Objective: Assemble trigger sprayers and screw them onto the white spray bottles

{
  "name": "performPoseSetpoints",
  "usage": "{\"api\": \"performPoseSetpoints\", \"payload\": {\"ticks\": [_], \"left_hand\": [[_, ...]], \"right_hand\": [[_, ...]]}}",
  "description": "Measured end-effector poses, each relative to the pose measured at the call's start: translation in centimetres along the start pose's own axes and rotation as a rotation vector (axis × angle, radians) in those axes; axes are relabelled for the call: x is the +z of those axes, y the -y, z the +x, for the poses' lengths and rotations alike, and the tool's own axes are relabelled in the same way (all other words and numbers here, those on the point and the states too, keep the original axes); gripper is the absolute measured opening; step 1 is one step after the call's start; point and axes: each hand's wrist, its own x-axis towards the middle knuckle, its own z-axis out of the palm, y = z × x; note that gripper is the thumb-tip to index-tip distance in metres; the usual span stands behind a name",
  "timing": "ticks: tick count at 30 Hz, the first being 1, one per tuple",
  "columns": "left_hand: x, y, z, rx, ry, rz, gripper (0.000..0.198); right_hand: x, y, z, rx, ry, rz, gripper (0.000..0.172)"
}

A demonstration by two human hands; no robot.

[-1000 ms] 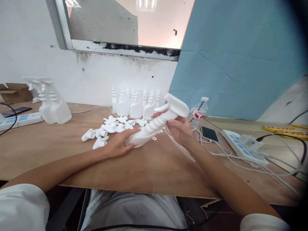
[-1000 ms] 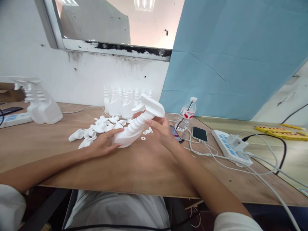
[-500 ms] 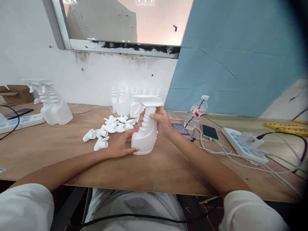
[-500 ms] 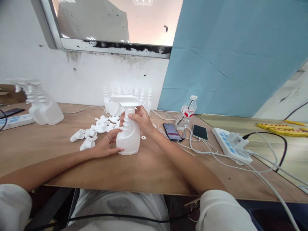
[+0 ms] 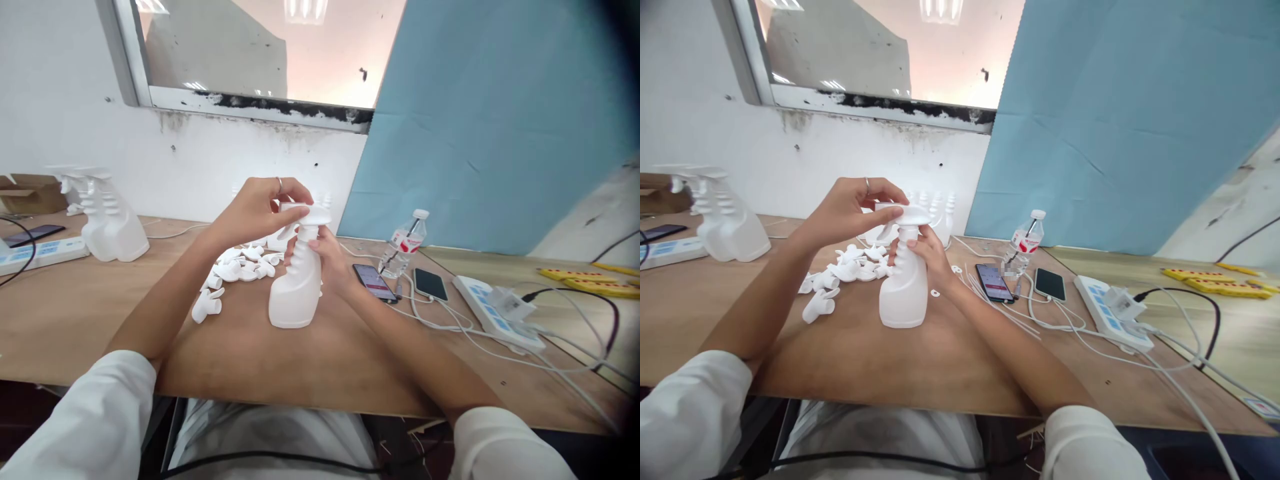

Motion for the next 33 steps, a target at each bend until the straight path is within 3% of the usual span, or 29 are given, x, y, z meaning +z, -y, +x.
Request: {"api": "performPoseSetpoints", "payload": {"ticks": [6, 12, 33], "left_hand": [[-0.1, -0.3, -0.4, -0.038, -0.019, 0.033, 0.013], [-0.2, -0.5, -0.6, -0.08, 0.017, -0.002, 0.015], [-0.1, -0.4, -0.6, -0.048, 0.062, 0.053, 0.013]], "right_hand": [[-0.3, -0.3, -0.1, 0.001, 0.0, 0.047, 0.029], [0.1, -0.2, -0.3, -0.008, -0.015, 0.015, 0.041], [0.9, 1.2, -0.2, 0.046, -0.034, -0.053, 0.03]]}}
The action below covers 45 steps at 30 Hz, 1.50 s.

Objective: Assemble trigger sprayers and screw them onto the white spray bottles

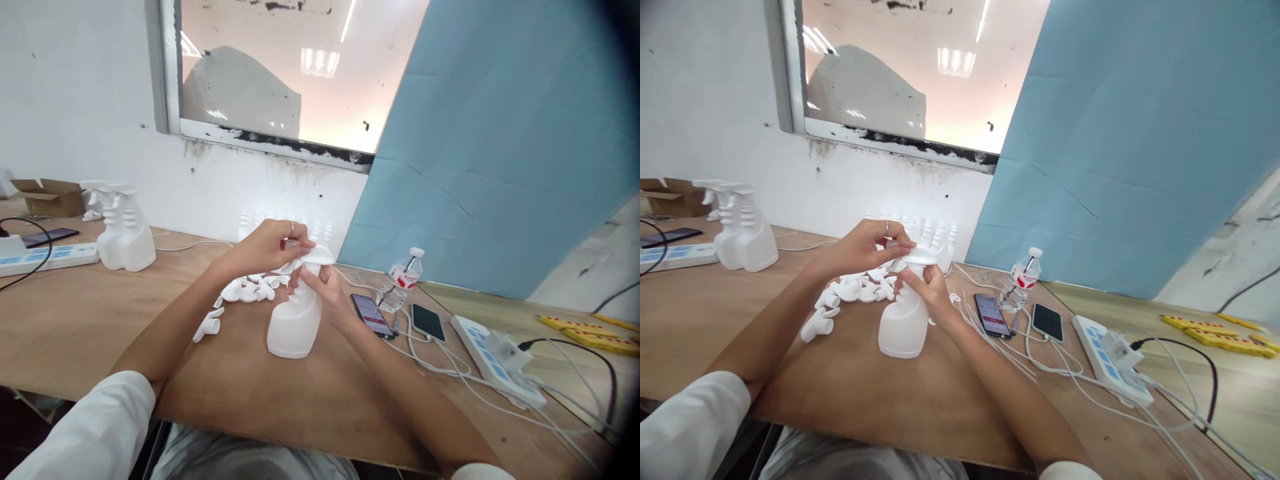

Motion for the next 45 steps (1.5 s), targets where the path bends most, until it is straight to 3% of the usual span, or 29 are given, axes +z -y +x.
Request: {"api": "performPoseSetpoints", "payload": {"ticks": [7, 12, 19, 23, 25, 28, 34, 37, 40, 45], "left_hand": [[0.0, 0.1, -0.3, 0.036, 0.003, 0.062, 0.014], [-0.3, -0.1, -0.4, 0.056, 0.02, 0.046, 0.015], [-0.2, -0.1, -0.4, 0.029, 0.004, 0.028, 0.013], [-0.4, 0.3, -0.2, 0.006, 0.051, -0.047, 0.014], [-0.2, 0.8, -0.3, -0.006, 0.085, -0.125, 0.025], [1.3, 1.7, -1.5, -0.047, 0.031, -0.231, 0.048], [6.5, 3.9, -7.6, -0.138, -0.138, -0.347, 0.048], [8.4, 4.7, -10.1, -0.197, -0.027, -0.356, 0.046], [9.4, 4.9, -11.1, -0.265, 0.135, -0.338, 0.055], [8.8, 4.3, -10.6, -0.304, 0.212, -0.288, 0.052]], "right_hand": [[0.3, -0.2, 0.1, -0.01, 0.018, -0.013, 0.026], [-0.1, -0.9, 0.1, -0.047, 0.041, 0.079, 0.034], [0.2, -0.9, 0.2, -0.105, 0.012, -0.054, 0.03], [-0.4, -0.2, 0.4, -0.009, 0.017, -0.112, 0.031], [-1.0, 0.1, 0.3, 0.025, 0.041, -0.171, 0.027], [-2.0, 0.3, 0.2, 0.048, 0.054, -0.198, 0.025], [-2.6, 0.5, 0.4, 0.147, 0.206, -0.035, 0.029], [-2.1, 0.8, 0.3, 0.138, 0.235, 0.032, 0.021], [-1.6, 0.8, 0.0, 0.15, 0.231, 0.029, 0.024], [-1.2, 1.3, -0.5, 0.023, 0.131, -0.052, 0.02]]}}
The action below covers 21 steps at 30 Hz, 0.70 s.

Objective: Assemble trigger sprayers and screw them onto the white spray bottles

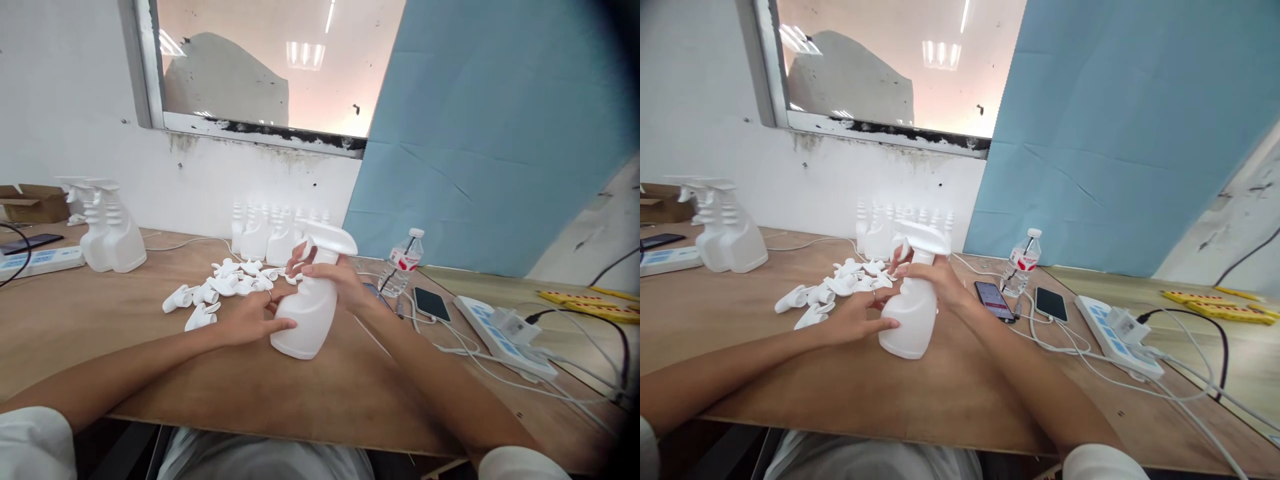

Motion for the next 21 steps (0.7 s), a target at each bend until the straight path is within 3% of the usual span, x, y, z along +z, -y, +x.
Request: {"api": "performPoseSetpoints", "payload": {"ticks": [3, 5, 9, 13, 17, 21], "left_hand": [[-2.6, -0.2, 0.1, 0.069, -0.069, 0.152, 0.05], [-5.7, 0.5, 0.0, 0.072, -0.221, 0.352, 0.053], [-13.6, 4.2, -1.3, -0.181, -0.591, 0.678, 0.059], [-20.1, 9.0, -4.2, -0.476, -0.727, 0.852, 0.063], [-22.5, 12.0, -7.1, -0.685, -0.73, 0.843, 0.062], [-22.6, 12.7, -8.1, -0.747, -0.758, 0.845, 0.071]], "right_hand": [[-0.4, 0.9, -0.4, -0.071, 0.007, -0.136, 0.041], [-1.1, 1.4, -0.8, -0.132, 0.005, -0.258, 0.052], [-3.7, 0.5, -2.6, -0.115, 0.0, -0.599, 0.066], [-7.4, -3.2, -4.6, -0.051, 0.18, -1.168, 0.056], [-10.5, -6.9, -6.0, -0.095, 0.305, -1.518, 0.035], [-11.9, -8.0, -6.4, -0.109, 0.335, -1.561, 0.03]]}}
